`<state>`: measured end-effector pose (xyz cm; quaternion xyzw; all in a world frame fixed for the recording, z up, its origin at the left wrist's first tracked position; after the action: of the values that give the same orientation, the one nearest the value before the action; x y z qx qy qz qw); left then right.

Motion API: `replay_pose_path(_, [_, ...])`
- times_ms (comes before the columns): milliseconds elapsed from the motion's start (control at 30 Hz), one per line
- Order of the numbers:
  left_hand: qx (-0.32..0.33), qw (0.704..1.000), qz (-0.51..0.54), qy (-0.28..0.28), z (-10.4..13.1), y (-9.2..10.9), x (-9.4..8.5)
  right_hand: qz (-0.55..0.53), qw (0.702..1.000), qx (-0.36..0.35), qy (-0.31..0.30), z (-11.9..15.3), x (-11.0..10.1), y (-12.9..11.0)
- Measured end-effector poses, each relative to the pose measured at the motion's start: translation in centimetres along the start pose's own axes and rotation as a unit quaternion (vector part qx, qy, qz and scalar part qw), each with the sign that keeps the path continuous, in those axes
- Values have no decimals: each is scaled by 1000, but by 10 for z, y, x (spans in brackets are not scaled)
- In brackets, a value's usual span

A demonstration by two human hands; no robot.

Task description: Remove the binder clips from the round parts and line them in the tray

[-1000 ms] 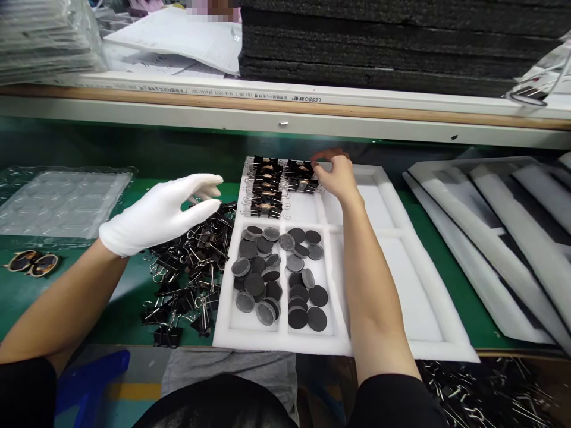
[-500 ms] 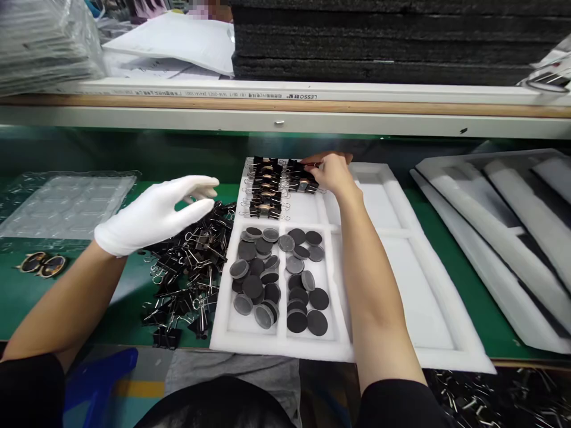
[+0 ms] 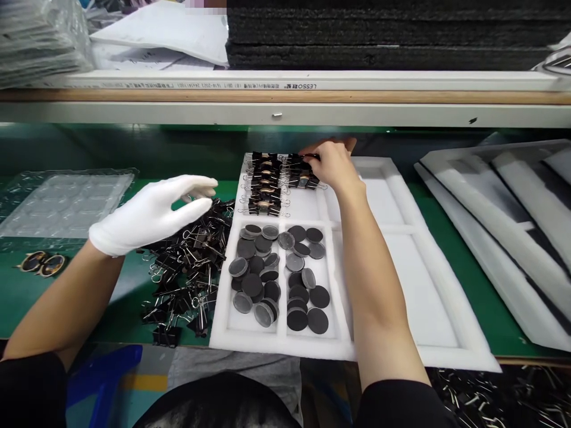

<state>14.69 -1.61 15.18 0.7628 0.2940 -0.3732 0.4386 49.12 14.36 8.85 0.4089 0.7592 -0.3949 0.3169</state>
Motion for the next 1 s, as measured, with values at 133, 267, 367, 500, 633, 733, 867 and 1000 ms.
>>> replay_pose_path(133, [7, 1000, -3, -2, 0, 2, 0, 18, 1000, 1, -10, 1, 1, 5])
replay_pose_path(267, [11, 1000, -4, -7, 0, 3, -1, 6, 1000, 10, -14, 3, 2, 14])
replay_pose_path(367, [13, 1000, -4, -8, 0, 3, -2, -9, 1000, 15, -9, 4, 1, 19])
replay_pose_path(500, [12, 1000, -8, -10, 0, 3, -2, -14, 1000, 11, -10, 5, 3, 19])
replay_pose_path(633, [13, 1000, -8, -10, 1, 3, -1, -17, 1000, -4, -20, 4, 6, 18])
replay_pose_path(733, [14, 1000, -6, -8, 1, 3, -2, -15, 999, 18, -22, 5, 5, 22])
replay_pose_path(867, [14, 1000, -7, -8, 1, 2, -2, -11, 999, 30, -18, 6, 1, 27])
replay_pose_path(1000, [14, 1000, -7, -10, 1, 3, -3, -10, 1000, 26, -12, 7, -4, 28])
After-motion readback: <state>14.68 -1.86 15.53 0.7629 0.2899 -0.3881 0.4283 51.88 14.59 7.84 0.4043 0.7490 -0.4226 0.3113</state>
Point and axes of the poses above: each hand's wrist, its own z-axis away from the middle knuckle, its own x-axis out of the palm, y = z × x, the point moved 3 cm from there along -z, towards the middle knuckle, and after that the axes turned 11 degrees about y, right-handed, at the moved point
